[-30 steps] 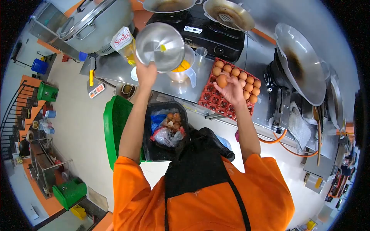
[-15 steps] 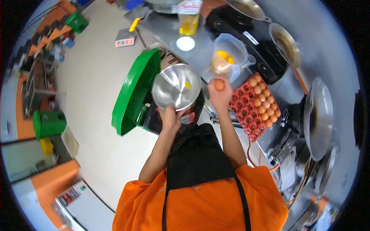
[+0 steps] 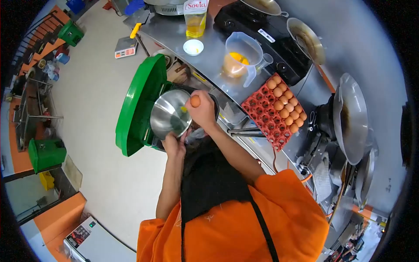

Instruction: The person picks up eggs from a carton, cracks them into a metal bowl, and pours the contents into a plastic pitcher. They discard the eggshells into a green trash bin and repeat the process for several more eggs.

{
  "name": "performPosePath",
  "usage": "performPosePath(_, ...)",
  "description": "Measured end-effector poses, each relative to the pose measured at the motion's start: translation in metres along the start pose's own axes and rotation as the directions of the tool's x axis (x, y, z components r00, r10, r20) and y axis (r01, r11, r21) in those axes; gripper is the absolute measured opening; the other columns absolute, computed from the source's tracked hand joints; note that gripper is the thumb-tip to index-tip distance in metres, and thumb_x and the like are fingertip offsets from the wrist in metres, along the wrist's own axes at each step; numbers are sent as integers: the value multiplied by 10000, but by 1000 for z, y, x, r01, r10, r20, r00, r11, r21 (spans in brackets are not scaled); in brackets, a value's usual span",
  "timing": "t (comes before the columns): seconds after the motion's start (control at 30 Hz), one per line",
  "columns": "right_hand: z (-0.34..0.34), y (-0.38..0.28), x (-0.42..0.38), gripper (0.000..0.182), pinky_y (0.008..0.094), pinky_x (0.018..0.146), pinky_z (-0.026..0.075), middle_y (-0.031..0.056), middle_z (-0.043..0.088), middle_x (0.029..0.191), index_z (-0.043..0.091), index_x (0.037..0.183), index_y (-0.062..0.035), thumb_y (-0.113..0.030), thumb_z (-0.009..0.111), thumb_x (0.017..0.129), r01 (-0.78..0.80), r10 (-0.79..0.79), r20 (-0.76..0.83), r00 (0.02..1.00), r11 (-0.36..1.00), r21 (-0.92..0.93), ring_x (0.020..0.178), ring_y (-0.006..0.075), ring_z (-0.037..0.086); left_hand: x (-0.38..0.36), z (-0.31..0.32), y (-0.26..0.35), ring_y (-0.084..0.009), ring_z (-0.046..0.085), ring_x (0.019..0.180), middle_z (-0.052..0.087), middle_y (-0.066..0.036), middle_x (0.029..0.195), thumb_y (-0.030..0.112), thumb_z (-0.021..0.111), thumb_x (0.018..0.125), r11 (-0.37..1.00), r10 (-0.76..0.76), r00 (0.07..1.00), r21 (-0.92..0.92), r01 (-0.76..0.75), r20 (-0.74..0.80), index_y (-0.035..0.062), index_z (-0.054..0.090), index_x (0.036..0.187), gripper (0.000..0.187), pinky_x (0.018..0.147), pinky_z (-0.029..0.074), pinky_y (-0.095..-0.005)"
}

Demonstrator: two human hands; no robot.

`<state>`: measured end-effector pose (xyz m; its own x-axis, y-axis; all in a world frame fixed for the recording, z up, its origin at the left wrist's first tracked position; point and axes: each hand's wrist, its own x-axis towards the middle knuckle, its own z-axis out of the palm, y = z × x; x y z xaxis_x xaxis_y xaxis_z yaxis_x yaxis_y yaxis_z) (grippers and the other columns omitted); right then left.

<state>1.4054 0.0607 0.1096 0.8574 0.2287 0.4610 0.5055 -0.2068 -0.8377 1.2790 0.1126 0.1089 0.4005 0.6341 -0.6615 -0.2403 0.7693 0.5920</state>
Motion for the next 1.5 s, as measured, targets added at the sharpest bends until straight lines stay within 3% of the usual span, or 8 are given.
performPosePath(0.4,1,10,2,191,373,679,493,163,614,801,581,843,-25,-79,699,703,-57,55,-80,995,998,-17,745,337,619,30,-28,-10,-444,592,973,479,-254,1176,-78,369,751,990,-53,996,-126,61,65,-112,321,1246,498,773,597,-516)
performPosePath(0.53,19,15,-12,193,377,696,494,160,616,807,587,848,-25,-72,694,695,-42,42,-6,999,999,-24,758,343,616,20,-8,-17,-440,591,988,468,-261,1216,-67,351,780,991,-67,993,-124,55,-94,-61,280,1297,522,765,598,-514)
performPosePath(0.57,17,14,-12,190,377,693,494,160,616,805,589,845,-26,-70,695,692,-46,45,-11,999,998,-45,753,345,616,26,-12,-11,-438,586,1001,445,-270,1245,-67,347,788,963,-196,978,-200,180,-64,-22,272,1320,539,751,600,-514)
performPosePath(0.77,-6,1,17,197,342,684,491,133,624,792,593,864,-24,-125,712,744,-60,62,68,996,998,-32,718,258,614,31,-25,-12,-412,582,1026,426,-238,1283,-73,370,814,996,-19,999,-89,23,45,47,249,1349,562,727,604,-511)
performPosePath(0.87,1,8,19,291,335,724,488,141,623,832,583,968,-23,-170,731,765,-127,87,504,859,991,46,760,229,612,19,-19,-13,-388,579,1042,442,-192,1269,-73,398,804,997,72,992,29,-76,101,108,277,1339,578,701,602,-513)
performPosePath(0.97,12,20,14,376,355,773,488,188,630,883,551,1055,-10,-241,699,796,-112,113,838,534,992,-62,824,283,634,24,-26,-27,-354,570,1048,447,-173,1261,-55,439,789,992,50,993,109,-62,102,119,286,1338,596,675,602,-485)
performPosePath(1.17,33,43,-19,409,483,774,487,273,621,928,517,1026,33,-306,631,828,244,57,912,406,955,-168,894,448,600,28,-36,-55,-286,489,1159,442,-184,1288,-65,465,764,932,228,962,253,-261,152,4,211,1386,676,972,429,-358)
performPosePath(1.5,41,46,-31,401,508,743,495,285,624,903,500,1018,28,-329,599,863,308,207,914,350,896,-320,854,464,605,-6,-13,-28,-295,459,1202,401,-168,1321,-21,476,809,950,148,986,268,-163,75,61,202,1399,655,904,516,-401)
